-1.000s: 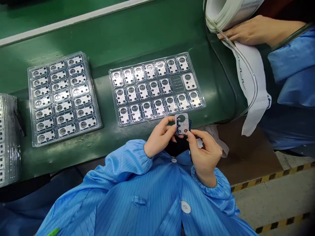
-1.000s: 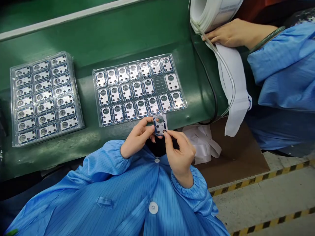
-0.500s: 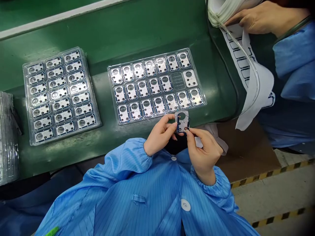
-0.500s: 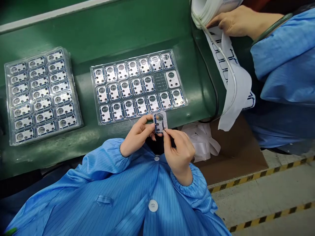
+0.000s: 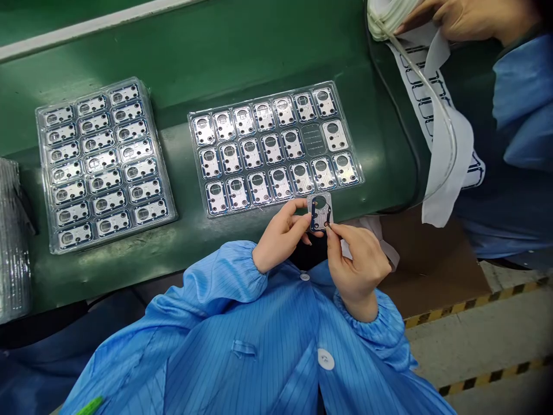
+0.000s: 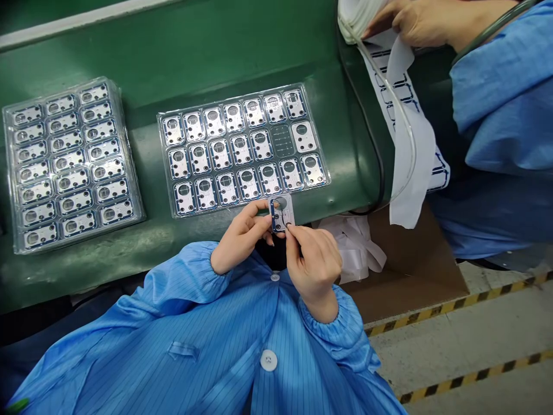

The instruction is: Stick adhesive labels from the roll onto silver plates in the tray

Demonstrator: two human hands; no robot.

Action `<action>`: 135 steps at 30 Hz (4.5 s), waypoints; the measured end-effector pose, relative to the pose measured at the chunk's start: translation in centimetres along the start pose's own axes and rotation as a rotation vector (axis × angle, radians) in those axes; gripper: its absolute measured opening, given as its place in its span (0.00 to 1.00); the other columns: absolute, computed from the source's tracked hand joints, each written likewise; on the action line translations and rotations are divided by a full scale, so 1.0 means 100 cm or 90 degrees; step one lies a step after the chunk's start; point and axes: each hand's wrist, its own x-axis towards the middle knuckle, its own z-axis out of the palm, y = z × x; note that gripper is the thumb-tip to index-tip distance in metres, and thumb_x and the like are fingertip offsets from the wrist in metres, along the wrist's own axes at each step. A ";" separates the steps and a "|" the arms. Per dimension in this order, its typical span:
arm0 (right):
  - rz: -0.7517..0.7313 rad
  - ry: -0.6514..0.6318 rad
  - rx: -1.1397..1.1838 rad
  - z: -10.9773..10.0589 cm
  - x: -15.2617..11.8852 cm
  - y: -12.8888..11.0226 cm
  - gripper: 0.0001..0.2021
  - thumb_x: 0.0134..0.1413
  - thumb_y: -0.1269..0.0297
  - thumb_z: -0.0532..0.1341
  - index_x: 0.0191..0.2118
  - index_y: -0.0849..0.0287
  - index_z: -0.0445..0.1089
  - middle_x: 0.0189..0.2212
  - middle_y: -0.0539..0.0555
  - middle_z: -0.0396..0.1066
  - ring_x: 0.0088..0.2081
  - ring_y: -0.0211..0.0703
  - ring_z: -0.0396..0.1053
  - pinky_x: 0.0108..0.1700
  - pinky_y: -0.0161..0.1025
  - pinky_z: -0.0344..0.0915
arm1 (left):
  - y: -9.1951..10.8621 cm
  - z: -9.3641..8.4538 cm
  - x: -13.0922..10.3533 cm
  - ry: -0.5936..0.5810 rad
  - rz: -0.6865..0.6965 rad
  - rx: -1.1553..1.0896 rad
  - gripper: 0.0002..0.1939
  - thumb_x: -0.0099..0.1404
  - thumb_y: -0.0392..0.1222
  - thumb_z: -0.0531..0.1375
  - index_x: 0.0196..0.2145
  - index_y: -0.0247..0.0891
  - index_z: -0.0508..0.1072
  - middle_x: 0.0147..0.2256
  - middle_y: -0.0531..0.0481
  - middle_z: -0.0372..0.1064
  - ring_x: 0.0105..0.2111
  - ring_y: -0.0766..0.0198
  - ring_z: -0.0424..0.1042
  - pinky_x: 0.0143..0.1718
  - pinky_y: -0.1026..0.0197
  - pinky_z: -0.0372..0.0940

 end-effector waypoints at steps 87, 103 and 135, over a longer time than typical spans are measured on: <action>0.536 -0.207 0.629 0.009 0.027 0.030 0.16 0.49 0.50 0.71 0.24 0.57 0.73 0.17 0.45 0.64 0.20 0.33 0.60 0.23 0.32 0.59 | -0.001 -0.006 0.001 -0.066 0.041 -0.029 0.25 0.66 0.56 0.61 0.52 0.34 0.67 0.29 0.49 0.73 0.28 0.65 0.76 0.25 0.68 0.66; 0.071 -0.094 0.136 -0.004 0.036 0.014 0.15 0.62 0.70 0.61 0.53 0.55 0.74 0.39 0.55 0.74 0.34 0.40 0.73 0.37 0.38 0.72 | -0.002 -0.001 -0.003 -0.029 0.052 0.021 0.26 0.68 0.55 0.59 0.53 0.31 0.67 0.27 0.48 0.74 0.22 0.71 0.68 0.26 0.67 0.63; 0.061 -0.012 0.157 -0.002 0.038 0.026 0.04 0.57 0.68 0.66 0.38 0.54 0.77 0.38 0.54 0.76 0.40 0.46 0.75 0.42 0.47 0.75 | -0.001 -0.002 -0.004 -0.068 0.045 0.077 0.22 0.70 0.49 0.57 0.56 0.33 0.67 0.28 0.49 0.73 0.26 0.66 0.74 0.25 0.67 0.62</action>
